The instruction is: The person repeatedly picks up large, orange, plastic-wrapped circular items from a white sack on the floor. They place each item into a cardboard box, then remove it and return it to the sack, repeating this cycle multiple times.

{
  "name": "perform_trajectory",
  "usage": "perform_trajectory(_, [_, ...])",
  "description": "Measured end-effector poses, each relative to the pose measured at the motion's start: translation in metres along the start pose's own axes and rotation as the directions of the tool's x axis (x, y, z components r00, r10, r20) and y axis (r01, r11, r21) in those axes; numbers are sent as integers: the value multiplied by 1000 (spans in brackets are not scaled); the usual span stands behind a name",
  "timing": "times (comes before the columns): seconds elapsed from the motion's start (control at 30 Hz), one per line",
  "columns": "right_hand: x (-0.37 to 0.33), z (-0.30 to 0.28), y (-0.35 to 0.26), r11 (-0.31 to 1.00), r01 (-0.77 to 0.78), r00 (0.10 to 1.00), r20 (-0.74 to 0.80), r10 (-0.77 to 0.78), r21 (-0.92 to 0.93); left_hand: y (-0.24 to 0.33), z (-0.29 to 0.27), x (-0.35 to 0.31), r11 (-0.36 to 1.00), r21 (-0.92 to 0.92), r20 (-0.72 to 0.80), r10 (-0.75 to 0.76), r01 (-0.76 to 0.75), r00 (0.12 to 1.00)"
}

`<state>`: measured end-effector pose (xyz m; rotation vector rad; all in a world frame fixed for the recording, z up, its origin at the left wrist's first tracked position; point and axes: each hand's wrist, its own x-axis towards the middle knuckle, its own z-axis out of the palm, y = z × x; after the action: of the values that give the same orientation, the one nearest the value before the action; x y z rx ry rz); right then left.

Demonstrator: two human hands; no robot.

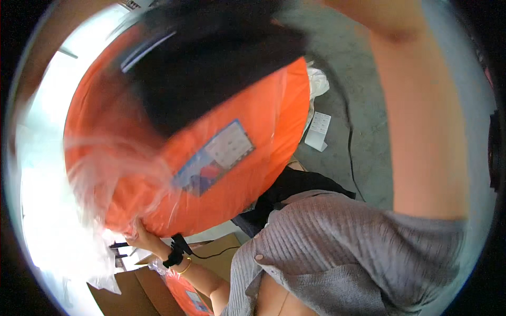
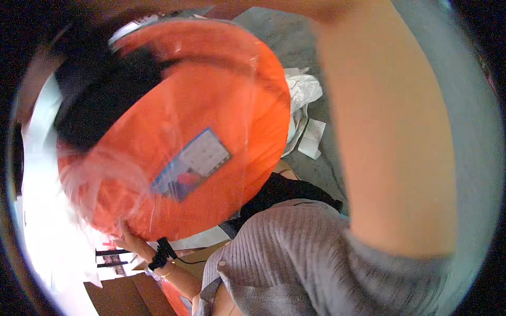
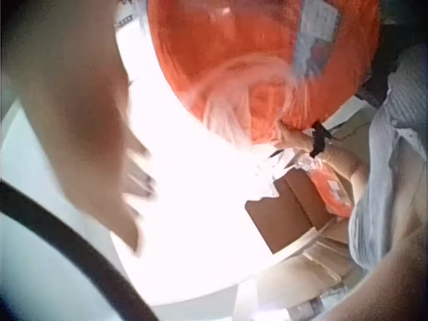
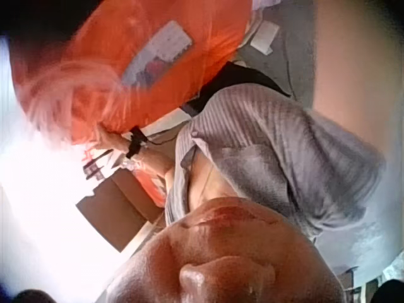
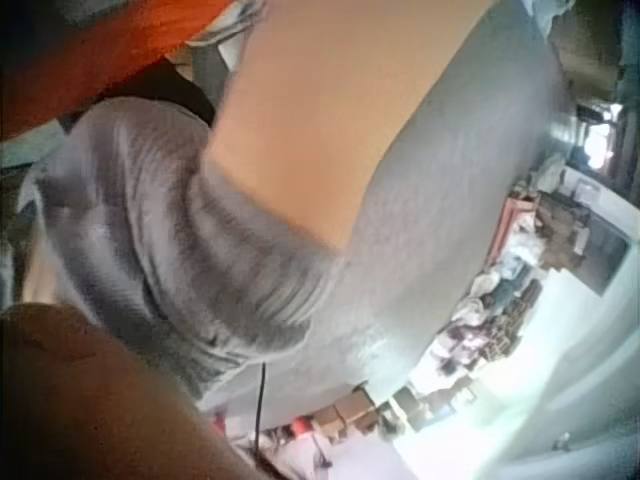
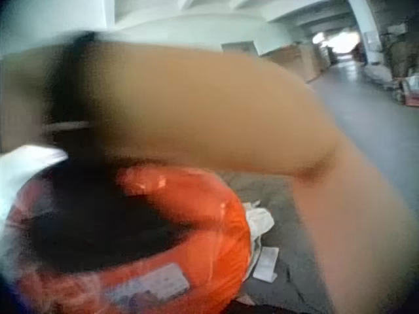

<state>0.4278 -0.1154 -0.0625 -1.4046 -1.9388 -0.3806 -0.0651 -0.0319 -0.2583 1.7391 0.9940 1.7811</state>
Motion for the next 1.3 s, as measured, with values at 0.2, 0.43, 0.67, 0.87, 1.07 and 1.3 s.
perform_trajectory(0.2, [-171,11,10,875,-220,975,61,215,431,-35,-67,-24,997,68,-139,-22,32,990])
perform_trajectory(0.43, [-264,64,-72,657,-249,899,-82,429,711,-68,-65,-36,975,160,-164,-126,152,978])
perform_trajectory(0.67, [-254,60,-58,839,-154,954,-144,264,521,-73,-73,-27,966,251,-298,21,57,954])
perform_trajectory(0.87, [-247,44,-33,989,118,971,-196,-134,-94,-80,-79,-25,897,441,-251,153,-28,956])
perform_trajectory(1.07, [-202,35,-28,773,237,815,-313,-488,-588,-78,-90,-26,807,585,-201,242,-82,949])
perform_trajectory(1.3, [-187,35,-23,882,152,844,-406,-350,-446,-50,-69,-26,938,347,-296,92,17,951])
